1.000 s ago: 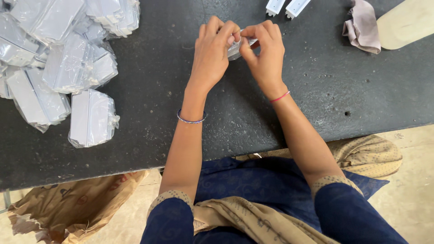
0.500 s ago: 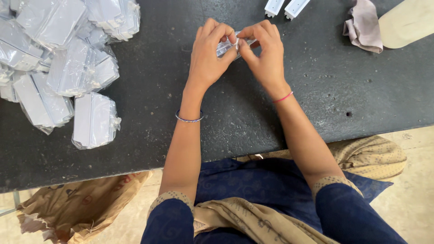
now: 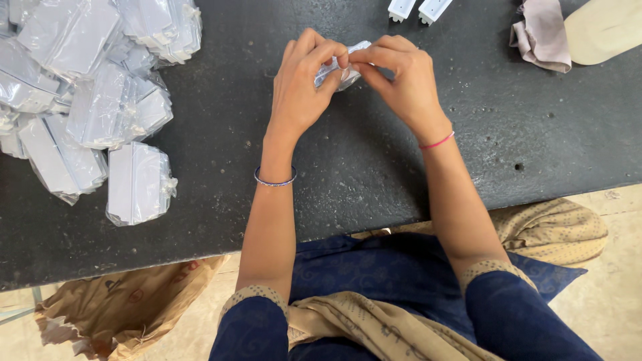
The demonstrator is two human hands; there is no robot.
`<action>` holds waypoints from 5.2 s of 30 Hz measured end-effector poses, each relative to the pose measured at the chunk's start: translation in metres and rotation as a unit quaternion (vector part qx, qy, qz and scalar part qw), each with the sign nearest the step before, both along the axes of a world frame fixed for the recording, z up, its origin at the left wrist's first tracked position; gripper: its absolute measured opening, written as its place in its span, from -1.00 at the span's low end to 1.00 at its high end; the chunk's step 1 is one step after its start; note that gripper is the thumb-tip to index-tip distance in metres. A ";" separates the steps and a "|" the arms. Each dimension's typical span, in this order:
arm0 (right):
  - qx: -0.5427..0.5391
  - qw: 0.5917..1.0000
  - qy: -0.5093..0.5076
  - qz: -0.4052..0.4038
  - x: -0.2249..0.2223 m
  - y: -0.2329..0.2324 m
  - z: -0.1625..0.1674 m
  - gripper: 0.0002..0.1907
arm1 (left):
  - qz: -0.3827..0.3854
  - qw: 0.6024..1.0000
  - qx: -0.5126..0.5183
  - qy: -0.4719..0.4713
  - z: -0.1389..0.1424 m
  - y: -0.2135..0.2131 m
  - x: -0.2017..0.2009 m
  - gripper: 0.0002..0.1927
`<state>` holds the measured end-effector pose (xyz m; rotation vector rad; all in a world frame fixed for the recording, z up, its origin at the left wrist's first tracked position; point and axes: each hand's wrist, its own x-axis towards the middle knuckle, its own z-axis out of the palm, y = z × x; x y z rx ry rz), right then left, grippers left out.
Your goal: The person wipes white plastic rectangular parts with a cloth, then places them into clear plastic bags. The person handles the parts one at a time, wiping each surface before bagging.
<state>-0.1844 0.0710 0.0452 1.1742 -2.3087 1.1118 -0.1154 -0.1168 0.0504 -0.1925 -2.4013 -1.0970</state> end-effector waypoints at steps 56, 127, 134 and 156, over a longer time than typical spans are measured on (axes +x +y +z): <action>-0.132 0.982 -0.128 -0.043 0.011 -0.027 -0.028 -0.90 | -0.009 0.998 0.049 0.024 -0.018 0.002 -0.013 -0.77; -0.226 0.922 -0.296 0.110 -0.022 -0.001 -0.028 -0.73 | 0.046 0.996 0.076 -0.010 -0.009 0.003 -0.008 -0.88; -0.216 0.914 -0.330 0.095 -0.023 0.002 -0.031 -0.86 | 0.008 0.997 0.073 0.011 0.000 0.003 -0.002 -0.82; -0.120 0.983 -0.140 0.027 -0.002 -0.012 -0.015 -0.71 | 0.069 0.979 0.189 0.028 -0.026 0.010 -0.015 -0.93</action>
